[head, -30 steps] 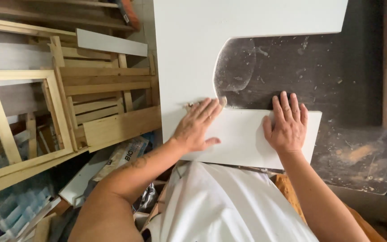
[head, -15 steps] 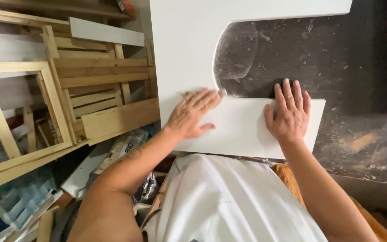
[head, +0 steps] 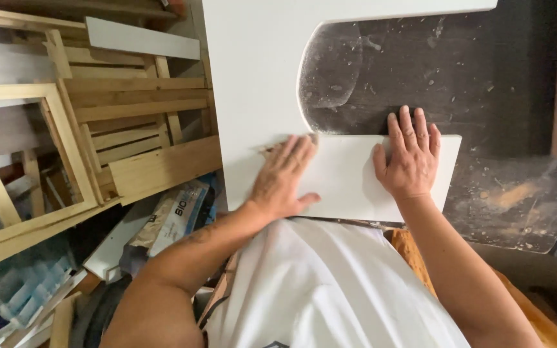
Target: Sanding the edges of a white board with a cutout using sandpaper to smooth the surfaces.
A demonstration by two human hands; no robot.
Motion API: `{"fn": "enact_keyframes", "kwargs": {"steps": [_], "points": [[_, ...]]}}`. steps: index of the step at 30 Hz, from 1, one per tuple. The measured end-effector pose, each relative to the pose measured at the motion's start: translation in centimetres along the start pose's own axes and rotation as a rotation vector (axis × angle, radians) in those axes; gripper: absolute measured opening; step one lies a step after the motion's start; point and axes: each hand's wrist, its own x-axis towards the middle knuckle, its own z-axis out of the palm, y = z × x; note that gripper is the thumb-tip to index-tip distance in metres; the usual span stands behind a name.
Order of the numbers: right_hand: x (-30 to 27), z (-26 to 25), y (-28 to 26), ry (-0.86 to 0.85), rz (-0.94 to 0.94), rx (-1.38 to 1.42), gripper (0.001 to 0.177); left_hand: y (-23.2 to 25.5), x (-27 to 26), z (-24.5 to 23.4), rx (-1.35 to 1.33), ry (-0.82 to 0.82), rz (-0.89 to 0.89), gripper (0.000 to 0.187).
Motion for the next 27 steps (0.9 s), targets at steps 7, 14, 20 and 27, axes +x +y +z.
{"fn": "enact_keyframes", "kwargs": {"steps": [7,14,20,27], "points": [[0.0,-0.1,0.1,0.01,-0.012,-0.007,0.062,-0.9,-0.4,1.1,-0.021,-0.014,0.066,0.104],[-0.2,0.0,-0.1,0.022,-0.008,-0.008,0.063,2.3,-0.4,2.7,-0.039,-0.038,0.069,0.116],[-0.2,-0.1,-0.1,0.011,-0.006,0.03,0.063,-0.1,0.9,-0.2,-0.041,0.04,-0.042,0.114],[-0.6,0.2,0.2,0.025,-0.029,0.001,0.062,-2.1,1.0,-0.5,0.086,0.06,-0.001,0.104]]}}
